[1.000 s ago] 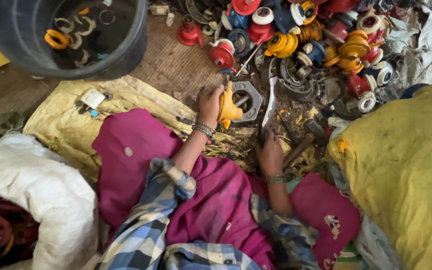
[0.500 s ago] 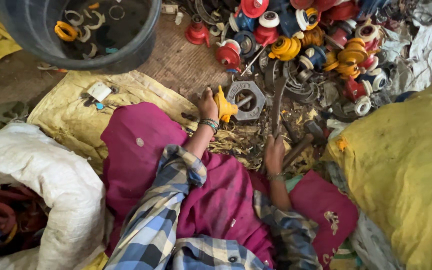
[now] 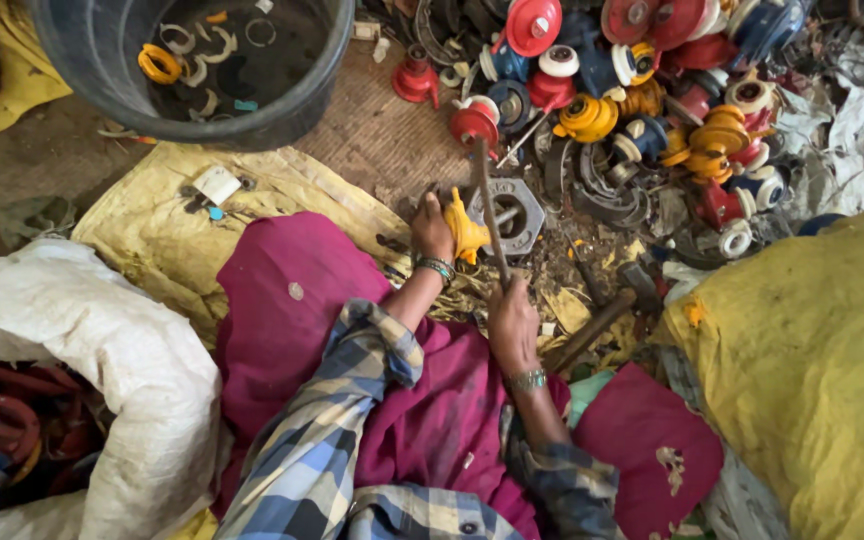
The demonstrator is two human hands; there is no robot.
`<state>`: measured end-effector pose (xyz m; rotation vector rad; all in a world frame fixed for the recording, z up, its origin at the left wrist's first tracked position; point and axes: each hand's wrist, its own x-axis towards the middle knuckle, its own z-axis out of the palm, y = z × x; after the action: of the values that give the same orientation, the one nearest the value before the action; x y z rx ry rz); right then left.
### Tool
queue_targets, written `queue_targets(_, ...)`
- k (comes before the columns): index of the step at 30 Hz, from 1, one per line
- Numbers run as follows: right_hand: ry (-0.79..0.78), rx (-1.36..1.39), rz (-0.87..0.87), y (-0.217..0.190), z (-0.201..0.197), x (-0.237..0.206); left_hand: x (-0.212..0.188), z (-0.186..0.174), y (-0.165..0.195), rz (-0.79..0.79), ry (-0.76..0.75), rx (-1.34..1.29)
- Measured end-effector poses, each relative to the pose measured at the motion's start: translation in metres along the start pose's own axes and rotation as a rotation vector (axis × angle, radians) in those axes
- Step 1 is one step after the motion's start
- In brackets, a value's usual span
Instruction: The person sits on the floor and uses a hammer and metal tool to break apart yellow plastic objects. They repeatedly strike the objects, remove broken pieces, and place them into a nearby bucket.
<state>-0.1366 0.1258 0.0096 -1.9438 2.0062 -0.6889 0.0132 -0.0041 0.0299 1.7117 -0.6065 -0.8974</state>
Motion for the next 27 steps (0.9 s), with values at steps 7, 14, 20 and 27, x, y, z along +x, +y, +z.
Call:
queue_targets(7, -0.150, -0.022, 0.125, 0.001, -0.001, 0.005, 0.001, 0.005, -0.009, -0.006, 0.039, -0.100)
queue_targets(14, 0.162, 0.110, -0.052, 0.007, -0.005, 0.001, 0.000, 0.007, -0.011, 0.112, 0.067, -0.101)
queue_targets(20, -0.019, -0.065, 0.011, 0.006, 0.002, 0.011, -0.001, 0.007, -0.005, -0.112, 0.085, -0.061)
queue_targets(27, 0.220, 0.109, -0.011, 0.013, -0.011, -0.001, -0.001, 0.009, -0.008, -0.044, 0.066, 0.005)
